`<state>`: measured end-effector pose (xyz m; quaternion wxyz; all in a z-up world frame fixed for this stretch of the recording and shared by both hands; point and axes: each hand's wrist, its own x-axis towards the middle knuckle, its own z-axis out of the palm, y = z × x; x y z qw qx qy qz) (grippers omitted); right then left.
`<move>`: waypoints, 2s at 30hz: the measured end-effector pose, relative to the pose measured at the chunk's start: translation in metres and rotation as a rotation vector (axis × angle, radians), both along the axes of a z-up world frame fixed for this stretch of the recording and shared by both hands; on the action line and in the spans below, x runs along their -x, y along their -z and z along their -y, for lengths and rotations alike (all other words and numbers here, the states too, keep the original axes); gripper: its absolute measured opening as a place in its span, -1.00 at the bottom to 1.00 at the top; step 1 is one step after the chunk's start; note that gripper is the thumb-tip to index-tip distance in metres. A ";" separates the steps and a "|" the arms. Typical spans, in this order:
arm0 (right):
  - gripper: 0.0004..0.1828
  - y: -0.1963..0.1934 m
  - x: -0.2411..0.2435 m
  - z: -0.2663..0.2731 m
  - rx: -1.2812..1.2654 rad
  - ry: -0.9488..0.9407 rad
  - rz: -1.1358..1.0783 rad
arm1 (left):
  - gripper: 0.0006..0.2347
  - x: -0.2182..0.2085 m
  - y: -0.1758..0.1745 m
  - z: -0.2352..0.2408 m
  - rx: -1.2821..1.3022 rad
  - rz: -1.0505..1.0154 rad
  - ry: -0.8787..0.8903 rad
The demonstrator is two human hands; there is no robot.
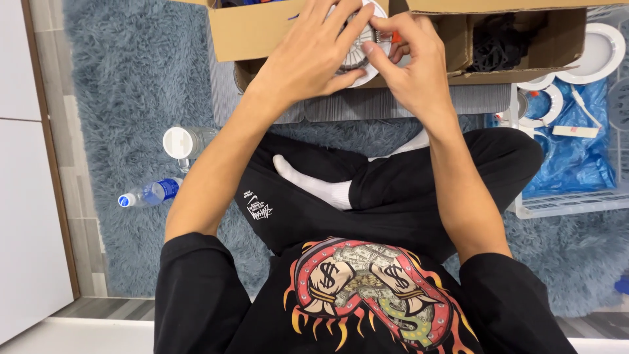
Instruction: The person sits on a rug and repeatedly assembles round LED light fixtures by hand. They pick a white ring, place a diffuser, add the LED module, and secure the back cover, then place the finished unit aside and repeat the process with new parts from nearby boxes.
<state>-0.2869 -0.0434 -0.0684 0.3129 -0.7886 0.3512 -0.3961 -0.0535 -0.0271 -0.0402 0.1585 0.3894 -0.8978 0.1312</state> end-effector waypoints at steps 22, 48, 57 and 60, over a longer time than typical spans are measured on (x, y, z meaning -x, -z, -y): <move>0.55 0.082 -0.013 -0.118 -0.317 -0.591 0.848 | -0.29 0.052 0.030 -0.158 -0.293 -1.065 0.091; 0.26 0.091 -0.024 -0.202 -0.422 -0.321 1.007 | -0.41 0.126 0.096 -0.214 -0.095 -1.280 -0.116; 0.22 0.068 -0.008 -0.220 -0.480 -0.300 1.064 | -0.38 0.145 0.088 -0.224 0.020 -1.287 -0.070; 0.17 0.066 -0.006 -0.224 -0.475 -0.289 1.066 | -0.36 0.146 0.086 -0.228 -0.011 -1.277 -0.076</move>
